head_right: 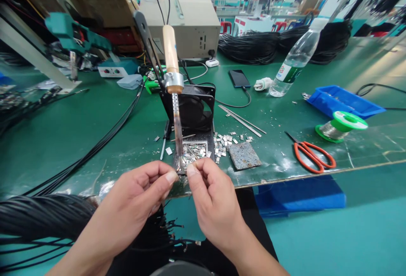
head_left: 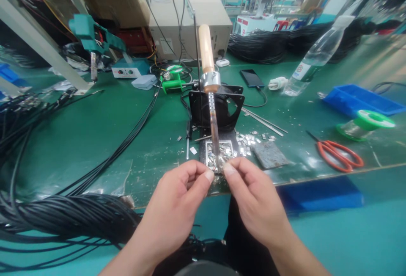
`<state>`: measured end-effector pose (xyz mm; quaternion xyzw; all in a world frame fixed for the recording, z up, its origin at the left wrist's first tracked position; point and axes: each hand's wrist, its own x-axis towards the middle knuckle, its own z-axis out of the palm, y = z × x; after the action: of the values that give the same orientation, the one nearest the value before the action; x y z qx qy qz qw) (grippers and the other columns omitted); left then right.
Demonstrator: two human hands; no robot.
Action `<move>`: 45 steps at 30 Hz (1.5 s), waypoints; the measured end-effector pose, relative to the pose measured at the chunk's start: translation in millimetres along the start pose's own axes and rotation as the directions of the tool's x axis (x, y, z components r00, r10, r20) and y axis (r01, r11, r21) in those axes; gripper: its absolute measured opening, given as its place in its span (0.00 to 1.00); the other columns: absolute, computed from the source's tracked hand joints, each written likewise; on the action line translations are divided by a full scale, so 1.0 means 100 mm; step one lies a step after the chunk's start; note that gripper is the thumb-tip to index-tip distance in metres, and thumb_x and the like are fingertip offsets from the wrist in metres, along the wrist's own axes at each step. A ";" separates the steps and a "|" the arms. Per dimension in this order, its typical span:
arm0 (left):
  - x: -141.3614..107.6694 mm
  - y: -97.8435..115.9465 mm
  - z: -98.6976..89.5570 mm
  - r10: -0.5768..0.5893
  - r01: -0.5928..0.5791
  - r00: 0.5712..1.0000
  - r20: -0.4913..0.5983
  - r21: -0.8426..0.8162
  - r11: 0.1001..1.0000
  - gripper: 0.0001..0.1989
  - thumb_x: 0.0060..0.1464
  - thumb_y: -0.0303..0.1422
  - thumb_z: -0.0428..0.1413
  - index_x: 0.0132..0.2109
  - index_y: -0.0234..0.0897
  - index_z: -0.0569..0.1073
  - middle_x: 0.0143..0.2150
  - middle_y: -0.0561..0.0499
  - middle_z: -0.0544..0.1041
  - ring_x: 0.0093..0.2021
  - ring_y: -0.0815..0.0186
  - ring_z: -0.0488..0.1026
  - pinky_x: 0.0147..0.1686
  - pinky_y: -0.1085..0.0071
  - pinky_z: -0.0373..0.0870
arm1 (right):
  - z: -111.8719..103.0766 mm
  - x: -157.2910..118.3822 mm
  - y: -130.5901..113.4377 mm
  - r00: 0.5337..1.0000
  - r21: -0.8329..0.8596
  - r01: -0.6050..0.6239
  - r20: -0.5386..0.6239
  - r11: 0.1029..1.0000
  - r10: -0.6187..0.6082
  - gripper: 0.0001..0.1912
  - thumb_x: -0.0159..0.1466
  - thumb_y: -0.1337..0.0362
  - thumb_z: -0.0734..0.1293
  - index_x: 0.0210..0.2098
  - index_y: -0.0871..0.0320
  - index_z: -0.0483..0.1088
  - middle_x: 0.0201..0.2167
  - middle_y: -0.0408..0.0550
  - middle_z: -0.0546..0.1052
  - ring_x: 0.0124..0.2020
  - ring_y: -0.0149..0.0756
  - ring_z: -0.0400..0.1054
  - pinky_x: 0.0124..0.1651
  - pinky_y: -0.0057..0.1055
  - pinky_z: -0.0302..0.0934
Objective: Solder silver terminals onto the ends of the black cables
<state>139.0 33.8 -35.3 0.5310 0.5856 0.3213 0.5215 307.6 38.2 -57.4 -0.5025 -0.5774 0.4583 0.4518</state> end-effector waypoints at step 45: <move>0.00 0.03 0.02 0.014 -0.014 1.000 -0.003 -0.015 1.000 0.14 0.67 0.42 0.57 0.35 0.38 0.74 0.24 0.60 0.62 0.22 0.72 0.52 0.19 0.76 0.50 | 0.02 -0.01 0.00 0.999 0.021 -0.031 -0.036 0.999 0.032 0.17 0.74 0.55 0.63 0.31 0.55 0.67 0.24 0.38 0.63 0.25 0.31 0.56 0.28 0.28 0.56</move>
<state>141.6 34.6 -33.5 0.5307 0.5802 0.3299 0.5224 305.2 36.9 -57.4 -0.5152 -0.5563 0.4619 0.4601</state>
